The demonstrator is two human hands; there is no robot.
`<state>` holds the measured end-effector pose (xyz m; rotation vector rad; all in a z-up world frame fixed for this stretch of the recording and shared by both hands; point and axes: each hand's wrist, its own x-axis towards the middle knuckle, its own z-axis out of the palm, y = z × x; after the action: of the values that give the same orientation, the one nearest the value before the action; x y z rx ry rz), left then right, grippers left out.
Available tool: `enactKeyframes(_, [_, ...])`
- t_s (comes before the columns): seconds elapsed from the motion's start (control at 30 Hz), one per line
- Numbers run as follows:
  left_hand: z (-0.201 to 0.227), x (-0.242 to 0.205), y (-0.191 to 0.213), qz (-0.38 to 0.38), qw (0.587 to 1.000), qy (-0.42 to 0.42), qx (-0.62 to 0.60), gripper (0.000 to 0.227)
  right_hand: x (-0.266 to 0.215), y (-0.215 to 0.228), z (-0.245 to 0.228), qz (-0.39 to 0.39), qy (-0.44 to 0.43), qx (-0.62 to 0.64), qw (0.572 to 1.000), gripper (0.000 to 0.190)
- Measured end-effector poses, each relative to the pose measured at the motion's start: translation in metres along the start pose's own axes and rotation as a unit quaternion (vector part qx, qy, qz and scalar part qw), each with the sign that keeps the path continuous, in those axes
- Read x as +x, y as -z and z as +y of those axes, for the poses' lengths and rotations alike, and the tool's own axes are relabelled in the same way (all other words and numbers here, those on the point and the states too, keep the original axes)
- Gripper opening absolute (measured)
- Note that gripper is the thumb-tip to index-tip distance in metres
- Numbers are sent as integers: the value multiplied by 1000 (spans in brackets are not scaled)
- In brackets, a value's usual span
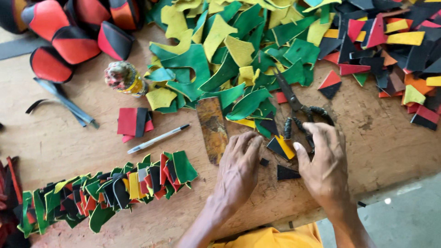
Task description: The person assembles small, colorful foam pieces into shoe components on a wooden workbench. They pick up pieces, align them, and use scissors to trim edges, stacking the finished units in a row.
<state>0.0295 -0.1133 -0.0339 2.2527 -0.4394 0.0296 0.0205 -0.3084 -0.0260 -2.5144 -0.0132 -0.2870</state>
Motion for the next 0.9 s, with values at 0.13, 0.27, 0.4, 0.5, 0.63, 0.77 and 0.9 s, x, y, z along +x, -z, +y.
enactKeyframes(0.13, [0,24,-17,-20,996,-41,75,74,12,6,16,-10,27,31,999,45])
enactKeyframes(0.27, [2,41,-23,-32,991,-47,119,76,20,-1,20,11,3,-3,1000,55])
enactKeyframes(0.4, [3,54,-20,13,998,-30,52,47,26,-2,27,-1,-102,56,993,51])
enactKeyframes(0.5, [5,65,-17,70,995,-73,25,37,24,-2,26,-2,-164,84,983,47])
enactKeyframes(0.63, [2,75,-19,89,991,-96,42,31,15,-15,18,-3,-88,108,990,46])
enactKeyframes(0.77, [-11,94,-34,-25,992,-91,82,35,21,-21,20,-27,-25,134,990,40])
enactKeyframes(0.9, [-15,103,-66,-30,970,-139,199,58,39,-8,39,16,15,37,999,35])
